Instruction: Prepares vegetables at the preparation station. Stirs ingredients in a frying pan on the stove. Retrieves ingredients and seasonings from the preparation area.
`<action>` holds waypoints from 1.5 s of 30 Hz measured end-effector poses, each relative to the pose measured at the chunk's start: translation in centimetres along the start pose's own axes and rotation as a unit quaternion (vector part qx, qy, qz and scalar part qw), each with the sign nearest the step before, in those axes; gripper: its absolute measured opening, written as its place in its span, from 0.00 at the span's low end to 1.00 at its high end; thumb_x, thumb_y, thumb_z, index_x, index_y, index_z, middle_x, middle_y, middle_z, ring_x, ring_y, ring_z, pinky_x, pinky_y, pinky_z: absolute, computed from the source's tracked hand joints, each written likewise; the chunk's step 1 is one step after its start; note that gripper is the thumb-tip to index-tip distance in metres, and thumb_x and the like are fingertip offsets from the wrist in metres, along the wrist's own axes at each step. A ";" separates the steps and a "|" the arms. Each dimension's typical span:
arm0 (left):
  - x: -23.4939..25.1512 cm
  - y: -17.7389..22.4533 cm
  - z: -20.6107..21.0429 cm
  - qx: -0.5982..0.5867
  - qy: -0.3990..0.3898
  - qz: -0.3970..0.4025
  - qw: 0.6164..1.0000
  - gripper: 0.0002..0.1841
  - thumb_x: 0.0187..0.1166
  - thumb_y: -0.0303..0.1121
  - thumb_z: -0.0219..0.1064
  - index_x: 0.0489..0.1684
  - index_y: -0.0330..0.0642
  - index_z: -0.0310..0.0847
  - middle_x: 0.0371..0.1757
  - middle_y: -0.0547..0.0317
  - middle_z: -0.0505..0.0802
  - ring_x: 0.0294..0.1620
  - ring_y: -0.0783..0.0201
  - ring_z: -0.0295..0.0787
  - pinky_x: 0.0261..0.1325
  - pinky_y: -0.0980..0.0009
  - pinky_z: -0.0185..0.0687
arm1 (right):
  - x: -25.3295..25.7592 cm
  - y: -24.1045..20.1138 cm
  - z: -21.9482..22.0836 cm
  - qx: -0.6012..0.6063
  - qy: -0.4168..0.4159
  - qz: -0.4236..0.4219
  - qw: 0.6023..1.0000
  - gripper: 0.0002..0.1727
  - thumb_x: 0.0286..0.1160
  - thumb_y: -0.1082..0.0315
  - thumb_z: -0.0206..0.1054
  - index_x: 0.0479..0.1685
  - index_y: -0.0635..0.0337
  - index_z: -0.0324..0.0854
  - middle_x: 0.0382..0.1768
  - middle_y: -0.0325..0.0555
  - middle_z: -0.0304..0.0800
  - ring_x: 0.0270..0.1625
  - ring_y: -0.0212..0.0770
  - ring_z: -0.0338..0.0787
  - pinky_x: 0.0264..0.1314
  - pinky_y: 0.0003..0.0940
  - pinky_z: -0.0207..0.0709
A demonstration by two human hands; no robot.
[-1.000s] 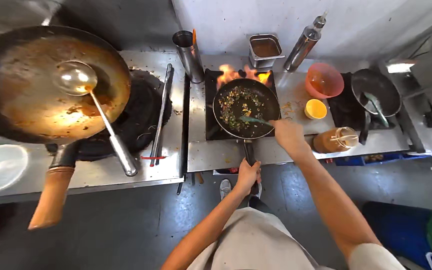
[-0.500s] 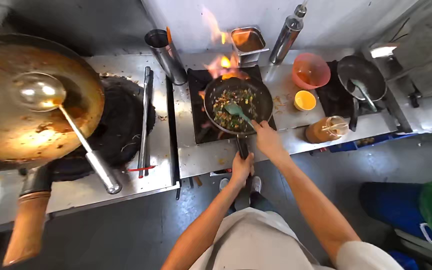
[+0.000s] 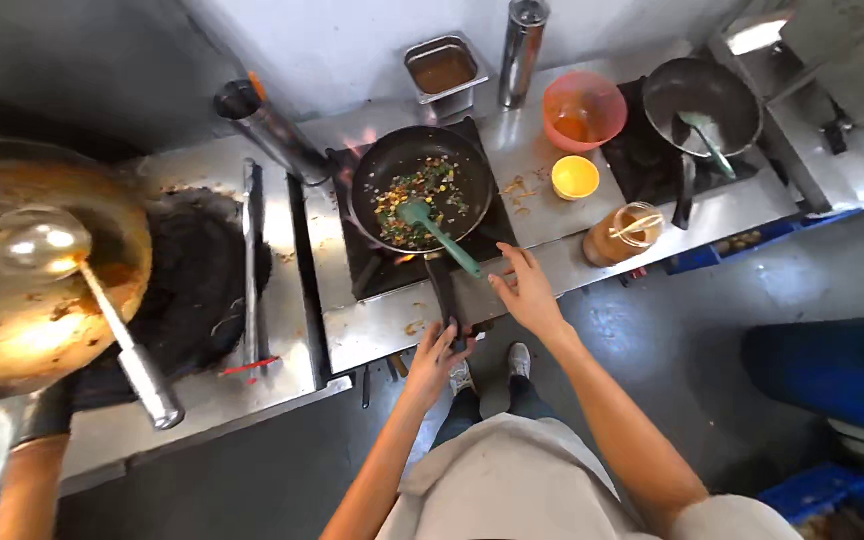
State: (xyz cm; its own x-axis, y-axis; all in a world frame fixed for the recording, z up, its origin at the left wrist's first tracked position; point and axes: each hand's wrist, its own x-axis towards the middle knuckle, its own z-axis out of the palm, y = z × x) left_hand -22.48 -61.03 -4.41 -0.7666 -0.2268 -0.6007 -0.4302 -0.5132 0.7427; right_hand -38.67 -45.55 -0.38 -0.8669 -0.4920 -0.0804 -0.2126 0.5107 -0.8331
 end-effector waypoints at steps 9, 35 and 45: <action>-1.9 -0.8 1.9 -0.032 0.120 0.074 0.990 0.17 0.91 0.23 0.48 0.75 0.27 0.67 0.56 0.42 0.92 0.51 0.54 0.95 0.59 0.60 0.93 | -9.5 11.8 -7.4 0.129 0.176 0.100 0.971 0.17 0.90 0.65 0.58 0.67 0.64 0.83 0.53 0.52 0.93 0.45 0.43 0.95 0.50 0.44 0.92; 3.3 3.9 2.0 -0.042 0.086 0.019 0.995 0.23 0.97 0.39 0.36 0.37 0.45 0.76 0.10 0.72 0.72 0.06 0.78 0.67 0.13 0.85 0.69 | -5.0 18.5 35.5 0.643 0.155 0.432 0.613 0.24 0.92 0.67 0.58 0.83 0.64 0.68 0.71 0.63 0.82 0.66 0.51 0.88 0.68 0.46 0.84; 2.7 5.0 -1.5 -0.012 0.022 0.011 1.000 0.22 0.96 0.40 0.39 0.37 0.44 0.77 0.11 0.71 0.73 0.07 0.79 0.68 0.13 0.86 0.69 | -5.6 18.2 37.9 0.658 0.240 0.407 0.586 0.21 0.90 0.63 0.63 0.76 0.63 0.77 0.63 0.59 0.87 0.55 0.44 0.91 0.59 0.40 0.86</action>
State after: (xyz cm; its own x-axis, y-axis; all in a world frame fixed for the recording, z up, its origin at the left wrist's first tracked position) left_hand -25.96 -65.48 -2.77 -0.7543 -0.2744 -0.5964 -0.4007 -0.5272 0.7493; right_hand -20.63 -60.22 -35.79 -0.5328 -0.0470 -0.8449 0.6178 -0.7040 -0.3504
